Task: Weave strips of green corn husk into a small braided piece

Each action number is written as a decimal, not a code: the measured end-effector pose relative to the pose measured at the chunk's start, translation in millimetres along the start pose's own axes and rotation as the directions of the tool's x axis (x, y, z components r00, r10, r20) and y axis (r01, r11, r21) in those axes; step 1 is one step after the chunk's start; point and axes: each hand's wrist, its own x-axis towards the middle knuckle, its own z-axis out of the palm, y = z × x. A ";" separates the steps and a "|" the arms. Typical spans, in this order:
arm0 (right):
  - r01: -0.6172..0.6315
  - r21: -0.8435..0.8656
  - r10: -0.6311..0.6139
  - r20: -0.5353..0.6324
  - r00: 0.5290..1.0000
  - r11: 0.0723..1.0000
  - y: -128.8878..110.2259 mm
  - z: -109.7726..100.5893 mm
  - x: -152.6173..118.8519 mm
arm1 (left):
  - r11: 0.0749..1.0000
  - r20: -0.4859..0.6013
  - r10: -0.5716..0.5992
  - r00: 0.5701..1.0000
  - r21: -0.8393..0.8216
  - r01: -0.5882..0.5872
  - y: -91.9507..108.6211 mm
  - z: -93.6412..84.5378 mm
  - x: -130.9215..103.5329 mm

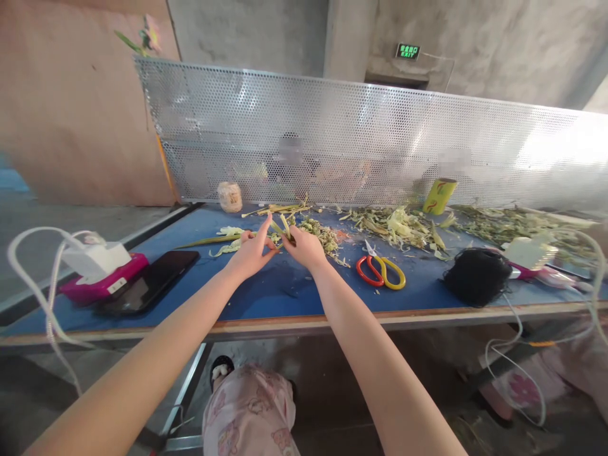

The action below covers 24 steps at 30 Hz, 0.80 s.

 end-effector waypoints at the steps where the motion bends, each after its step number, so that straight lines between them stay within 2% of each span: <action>1: -0.008 -0.006 0.008 0.003 1.000 1.000 -0.5 -0.5 0.0 | 1.000 -0.006 -0.008 1.000 0.001 0.008 -0.4 -0.3 0.2; 10: -0.025 -0.023 0.025 0.004 1.000 0.999 1.1 0.6 -0.9 | 0.998 0.005 -0.022 1.000 0.055 0.022 1.9 -3.0 0.3; 24: -0.033 0.009 0.032 0.010 0.999 0.999 5.3 0.2 -2.4 | 0.992 0.035 0.044 0.998 0.119 -0.048 8.5 -2.1 -2.7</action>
